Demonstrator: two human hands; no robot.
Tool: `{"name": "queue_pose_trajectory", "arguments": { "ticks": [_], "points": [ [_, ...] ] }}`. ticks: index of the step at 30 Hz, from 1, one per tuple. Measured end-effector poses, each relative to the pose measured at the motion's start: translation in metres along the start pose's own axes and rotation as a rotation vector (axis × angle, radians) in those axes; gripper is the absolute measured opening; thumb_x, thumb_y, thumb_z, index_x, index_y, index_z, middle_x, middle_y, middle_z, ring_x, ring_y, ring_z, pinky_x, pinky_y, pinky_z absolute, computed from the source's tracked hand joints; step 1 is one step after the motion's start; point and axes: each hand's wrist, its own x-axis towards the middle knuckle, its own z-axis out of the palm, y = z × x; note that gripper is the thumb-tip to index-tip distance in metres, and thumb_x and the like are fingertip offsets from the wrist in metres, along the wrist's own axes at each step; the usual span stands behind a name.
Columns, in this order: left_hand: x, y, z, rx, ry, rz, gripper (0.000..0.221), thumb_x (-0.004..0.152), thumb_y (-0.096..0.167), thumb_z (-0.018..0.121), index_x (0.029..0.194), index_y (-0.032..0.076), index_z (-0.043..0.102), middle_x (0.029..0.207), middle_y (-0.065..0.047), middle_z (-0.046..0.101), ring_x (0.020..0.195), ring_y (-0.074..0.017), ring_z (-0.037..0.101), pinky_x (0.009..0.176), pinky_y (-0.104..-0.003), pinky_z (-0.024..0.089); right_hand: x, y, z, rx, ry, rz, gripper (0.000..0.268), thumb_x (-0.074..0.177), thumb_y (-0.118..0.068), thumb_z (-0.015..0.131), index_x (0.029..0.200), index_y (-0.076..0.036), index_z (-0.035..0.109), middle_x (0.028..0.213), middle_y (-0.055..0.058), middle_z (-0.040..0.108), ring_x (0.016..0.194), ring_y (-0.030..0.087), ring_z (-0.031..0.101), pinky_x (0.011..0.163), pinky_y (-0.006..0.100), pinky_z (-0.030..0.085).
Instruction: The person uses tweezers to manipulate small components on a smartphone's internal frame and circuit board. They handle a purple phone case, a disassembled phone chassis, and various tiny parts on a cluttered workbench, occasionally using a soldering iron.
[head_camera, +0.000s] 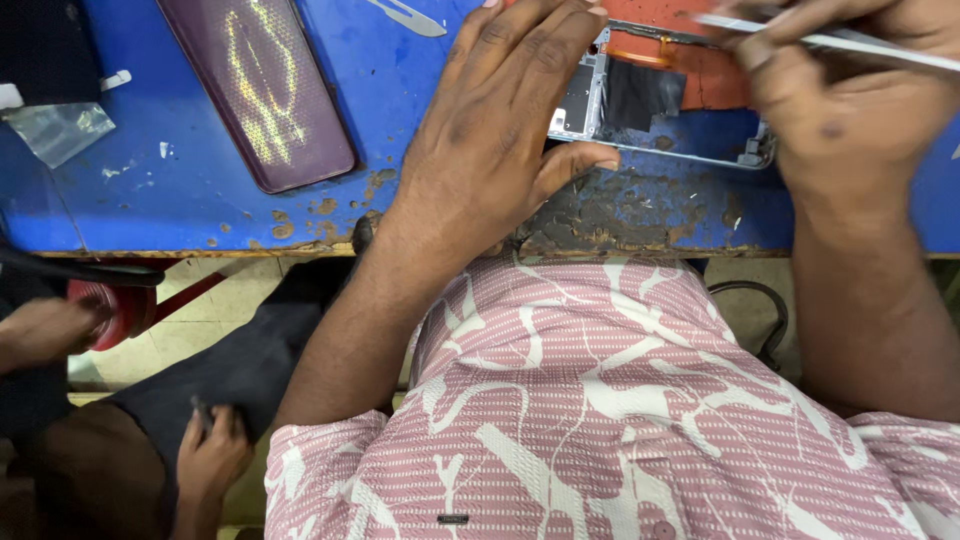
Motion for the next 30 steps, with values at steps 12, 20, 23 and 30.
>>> {"name": "queue_pose_trajectory", "arguments": {
  "ticks": [12,20,23,30],
  "points": [
    [0.005,0.005,0.003,-0.029,0.104,0.012,0.081,0.101,0.058,0.066,0.152,0.002,0.042,0.145,-0.016,0.056,0.134,-0.0346,0.052,0.116,-0.046,0.043,-0.026,0.032,-0.026,0.226,0.257,0.081,0.009,0.116,0.007,0.064,0.121,0.002,0.058,0.110,0.014,0.065,0.101,0.026,0.068,0.099,0.038,0.059],
    [0.003,0.001,0.002,-0.024,0.106,0.010,0.077,0.101,0.048,0.074,0.155,0.005,0.039,0.149,-0.015,0.051,0.139,-0.0346,0.046,0.123,-0.046,0.039,-0.029,0.034,-0.024,0.196,0.314,0.108,0.012,0.117,0.006,0.067,0.123,0.005,0.057,0.119,0.017,0.063,0.105,0.028,0.070,0.101,0.039,0.062],
    [0.000,0.002,0.000,0.033,0.055,-0.025,0.082,0.096,0.044,0.079,0.158,0.007,0.039,0.155,-0.012,0.047,0.143,-0.0336,0.043,0.126,-0.048,0.035,-0.028,0.039,-0.028,0.200,0.260,0.084,0.013,0.118,0.005,0.066,0.126,0.005,0.056,0.126,0.015,0.059,0.108,0.026,0.068,0.103,0.038,0.061],
    [-0.001,0.007,-0.008,0.062,0.080,0.009,0.083,0.083,0.030,0.083,0.151,0.007,0.041,0.153,-0.016,0.043,0.143,-0.0377,0.041,0.123,-0.053,0.032,-0.029,0.046,-0.035,0.146,0.244,0.081,0.016,0.118,0.003,0.071,0.125,0.007,0.056,0.124,0.016,0.058,0.104,0.026,0.068,0.101,0.039,0.063]
  ]
}}
